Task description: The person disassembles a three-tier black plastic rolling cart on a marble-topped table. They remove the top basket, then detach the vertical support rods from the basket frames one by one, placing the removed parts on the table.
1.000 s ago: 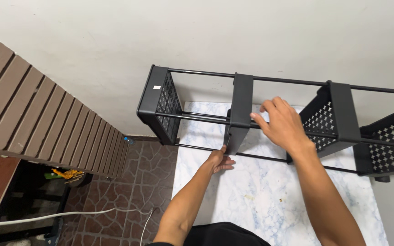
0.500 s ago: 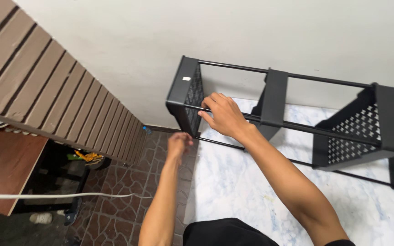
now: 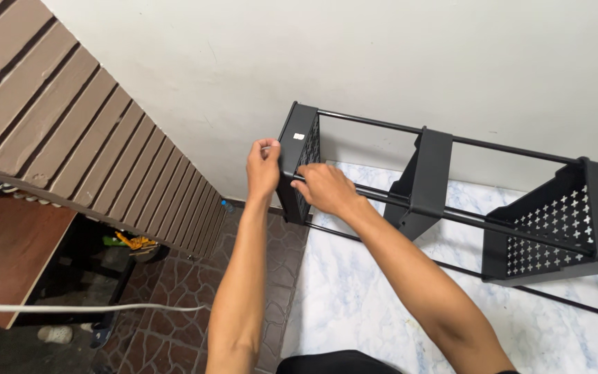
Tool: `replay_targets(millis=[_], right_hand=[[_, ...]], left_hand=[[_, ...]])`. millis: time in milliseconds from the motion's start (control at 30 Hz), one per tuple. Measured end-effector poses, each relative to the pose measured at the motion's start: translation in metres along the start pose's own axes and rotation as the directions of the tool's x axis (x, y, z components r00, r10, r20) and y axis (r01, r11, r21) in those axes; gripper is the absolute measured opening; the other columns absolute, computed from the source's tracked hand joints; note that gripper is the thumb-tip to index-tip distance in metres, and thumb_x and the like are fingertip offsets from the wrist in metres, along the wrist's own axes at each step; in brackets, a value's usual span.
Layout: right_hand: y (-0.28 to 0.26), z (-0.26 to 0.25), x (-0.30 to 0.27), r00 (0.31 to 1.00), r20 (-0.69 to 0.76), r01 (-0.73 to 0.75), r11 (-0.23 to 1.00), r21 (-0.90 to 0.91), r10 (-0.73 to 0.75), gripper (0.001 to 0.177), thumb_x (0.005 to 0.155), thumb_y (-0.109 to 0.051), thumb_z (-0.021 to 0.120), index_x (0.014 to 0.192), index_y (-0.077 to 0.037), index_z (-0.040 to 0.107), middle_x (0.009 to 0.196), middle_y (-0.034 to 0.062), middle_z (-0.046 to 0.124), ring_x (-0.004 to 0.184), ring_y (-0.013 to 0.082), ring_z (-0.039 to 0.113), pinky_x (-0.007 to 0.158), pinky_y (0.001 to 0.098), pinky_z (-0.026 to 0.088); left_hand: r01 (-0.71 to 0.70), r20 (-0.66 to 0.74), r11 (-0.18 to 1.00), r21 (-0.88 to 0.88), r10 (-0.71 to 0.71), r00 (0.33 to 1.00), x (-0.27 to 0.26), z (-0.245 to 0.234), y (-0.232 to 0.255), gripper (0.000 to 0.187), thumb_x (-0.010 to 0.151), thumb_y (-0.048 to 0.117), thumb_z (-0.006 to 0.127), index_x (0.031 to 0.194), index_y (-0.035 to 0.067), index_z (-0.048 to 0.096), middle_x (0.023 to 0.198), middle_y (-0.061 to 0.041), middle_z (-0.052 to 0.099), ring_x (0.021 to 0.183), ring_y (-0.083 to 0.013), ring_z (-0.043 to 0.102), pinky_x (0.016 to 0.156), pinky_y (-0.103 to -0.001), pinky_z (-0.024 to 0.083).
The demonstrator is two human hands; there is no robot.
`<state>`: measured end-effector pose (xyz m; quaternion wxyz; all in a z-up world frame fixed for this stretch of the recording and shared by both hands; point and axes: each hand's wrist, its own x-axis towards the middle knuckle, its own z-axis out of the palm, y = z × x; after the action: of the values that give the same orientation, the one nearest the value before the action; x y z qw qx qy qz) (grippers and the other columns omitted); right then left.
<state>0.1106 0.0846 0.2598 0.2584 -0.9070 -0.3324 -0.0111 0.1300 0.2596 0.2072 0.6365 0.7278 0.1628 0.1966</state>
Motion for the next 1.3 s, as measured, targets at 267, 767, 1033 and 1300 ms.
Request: replay_targets(millis=[267, 767, 1033, 1300], right_hand=[[-0.003, 0.005, -0.001, 1.0, 0.031, 0.002, 0.991, -0.135, 0.002, 0.032, 0.099, -0.033, 0.063, 0.096, -0.001, 0.062, 0.079, 0.0187, 0.07, 0.073, 0.0419, 0.069, 0.063, 0.0527, 0.054], [-0.003, 0.019, 0.004, 0.997, 0.046, -0.043, 0.968, -0.249, 0.057, 0.039, 0.098, -0.041, 0.06, 0.095, -0.003, 0.069, 0.067, 0.0186, 0.068, 0.066, 0.0393, 0.07, 0.059, 0.051, 0.055], [-0.001, 0.022, 0.006, 0.997, 0.054, -0.045, 0.96, -0.275, 0.062, 0.04, 0.099, -0.042, 0.061, 0.093, -0.003, 0.07, 0.066, 0.0181, 0.068, 0.065, 0.0377, 0.071, 0.059, 0.0495, 0.055], [-0.004, 0.022, 0.006, 0.994, 0.055, -0.076, 0.953, -0.292, 0.097, 0.048, 0.098, -0.049, 0.061, 0.087, -0.003, 0.07, 0.065, 0.0171, 0.068, 0.064, 0.0356, 0.072, 0.058, 0.0466, 0.057]], left_hand=[[-0.031, -0.003, 0.986, 0.165, 0.032, 0.999, -0.006, 0.007, 0.004, 0.031, 0.096, 0.031, 0.064, 0.099, 0.001, 0.073, 0.073, -0.009, 0.071, 0.068, -0.0164, 0.064, 0.066, -0.036, 0.052], [-0.089, 0.015, 0.963, 0.255, 0.089, 0.996, -0.012, 0.002, 0.018, 0.038, 0.096, 0.034, 0.063, 0.084, -0.001, 0.069, 0.062, -0.016, 0.065, 0.061, -0.029, 0.064, 0.063, -0.044, 0.05], [-0.098, 0.014, 0.954, 0.282, 0.098, 0.995, -0.012, 0.002, 0.017, 0.038, 0.096, 0.034, 0.062, 0.085, -0.001, 0.069, 0.063, -0.018, 0.064, 0.063, -0.0328, 0.064, 0.066, -0.046, 0.05], [-0.058, 0.027, 0.956, 0.288, 0.053, 0.998, -0.008, -0.001, 0.018, 0.04, 0.096, 0.035, 0.061, 0.085, -0.002, 0.07, 0.066, -0.02, 0.067, 0.067, -0.0371, 0.068, 0.069, -0.047, 0.051]])
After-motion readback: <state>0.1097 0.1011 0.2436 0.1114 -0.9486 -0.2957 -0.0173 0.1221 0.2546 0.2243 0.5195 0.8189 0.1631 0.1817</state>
